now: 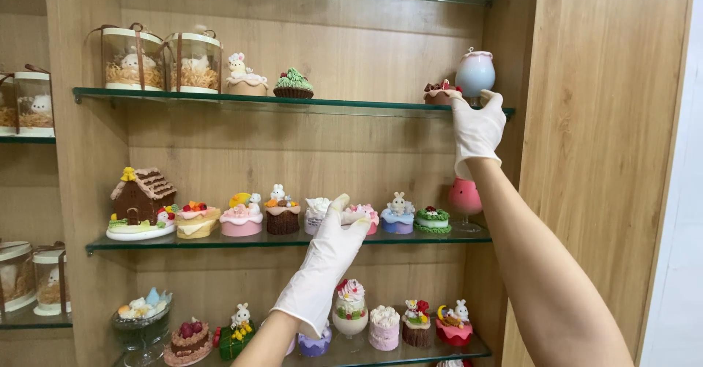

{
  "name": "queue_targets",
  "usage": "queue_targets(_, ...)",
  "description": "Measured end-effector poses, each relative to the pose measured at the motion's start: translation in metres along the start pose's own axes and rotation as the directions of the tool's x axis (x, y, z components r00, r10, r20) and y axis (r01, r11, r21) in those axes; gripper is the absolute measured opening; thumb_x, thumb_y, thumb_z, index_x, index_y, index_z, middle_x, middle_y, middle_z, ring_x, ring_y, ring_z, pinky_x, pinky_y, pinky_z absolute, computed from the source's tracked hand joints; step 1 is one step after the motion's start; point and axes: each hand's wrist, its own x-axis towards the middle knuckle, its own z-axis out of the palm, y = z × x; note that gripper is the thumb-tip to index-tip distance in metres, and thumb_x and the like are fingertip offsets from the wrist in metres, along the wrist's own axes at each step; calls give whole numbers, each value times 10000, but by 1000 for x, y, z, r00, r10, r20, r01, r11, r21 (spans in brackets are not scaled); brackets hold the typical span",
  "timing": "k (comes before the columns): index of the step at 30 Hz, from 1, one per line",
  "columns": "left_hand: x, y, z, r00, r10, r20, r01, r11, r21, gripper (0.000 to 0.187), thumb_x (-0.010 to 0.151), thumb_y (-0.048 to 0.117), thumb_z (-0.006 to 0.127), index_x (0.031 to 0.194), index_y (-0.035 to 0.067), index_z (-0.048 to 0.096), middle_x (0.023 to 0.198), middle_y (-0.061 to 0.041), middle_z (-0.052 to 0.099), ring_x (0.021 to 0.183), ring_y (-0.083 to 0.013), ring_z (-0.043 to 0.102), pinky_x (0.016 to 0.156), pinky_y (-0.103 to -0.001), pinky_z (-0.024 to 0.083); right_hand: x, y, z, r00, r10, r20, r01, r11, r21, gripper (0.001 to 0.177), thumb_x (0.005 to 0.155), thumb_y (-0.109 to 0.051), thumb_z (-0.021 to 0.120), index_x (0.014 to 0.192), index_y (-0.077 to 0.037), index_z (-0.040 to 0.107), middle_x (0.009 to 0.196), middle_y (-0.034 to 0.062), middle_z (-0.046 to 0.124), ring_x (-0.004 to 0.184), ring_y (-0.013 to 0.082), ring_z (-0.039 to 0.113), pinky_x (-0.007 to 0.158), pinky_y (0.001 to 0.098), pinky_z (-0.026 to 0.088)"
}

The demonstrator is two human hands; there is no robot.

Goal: The person places decorative cake and figurine candles from the workbench onto the display shelves one by one by hand.

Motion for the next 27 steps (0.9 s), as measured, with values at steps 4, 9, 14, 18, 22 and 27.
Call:
queue_targets(4,-21,7,-13,1000,-1,-1,1,1000,9,582,905,168,681,1445,51,494,1250,-84,712,1139,-142,667,982,-288,527,-42,-2,-32,997,-44,-57,60,947,314,433,899,-307,800,1218,-48,666,1234,109,722,1116,210,684,963,337,524)
queue_targets(9,-72,26,-28,998,-52,19,54,994,-92,420,897,146,693,1305,48,668,1237,-70,732,1140,-128,673,972,-268,533,-150,-10,-96,933,170,318,-331,756,565,391,907,-185,746,1253,-21,664,1175,66,702,884,116,688,782,255,560)
queue_targets(14,-144,52,-49,987,-160,-20,158,983,-98,374,910,143,686,1278,79,700,1206,-57,744,1095,-116,685,929,-256,542,-254,1,-164,798,266,540,-580,578,573,383,905,-137,698,1262,-15,632,1139,80,735,970,139,696,918,312,547)
queue_targets(18,-197,44,-71,996,-64,-55,47,965,-260,369,921,70,691,1289,39,682,1203,-57,727,1069,-125,667,914,-262,540,-326,24,-195,707,294,643,-703,390,595,306,925,-122,711,1205,-16,652,1073,92,723,878,154,664,876,327,533)
queue_targets(22,-245,31,-98,991,26,-135,-68,945,-319,337,929,18,670,1265,17,657,1205,-44,725,1105,-103,678,988,-249,545,-383,41,-214,612,313,727,-787,330,521,263,918,-118,704,1169,-48,676,1030,84,735,851,161,665,855,326,519)
queue_targets(27,-322,28,-135,960,-41,-277,-29,969,-243,196,944,17,690,1139,0,685,1116,-53,746,1031,-108,690,942,-250,552,-442,48,-230,486,342,804,-869,289,402,227,924,-117,702,1139,-43,691,1010,85,729,846,175,673,862,337,523)
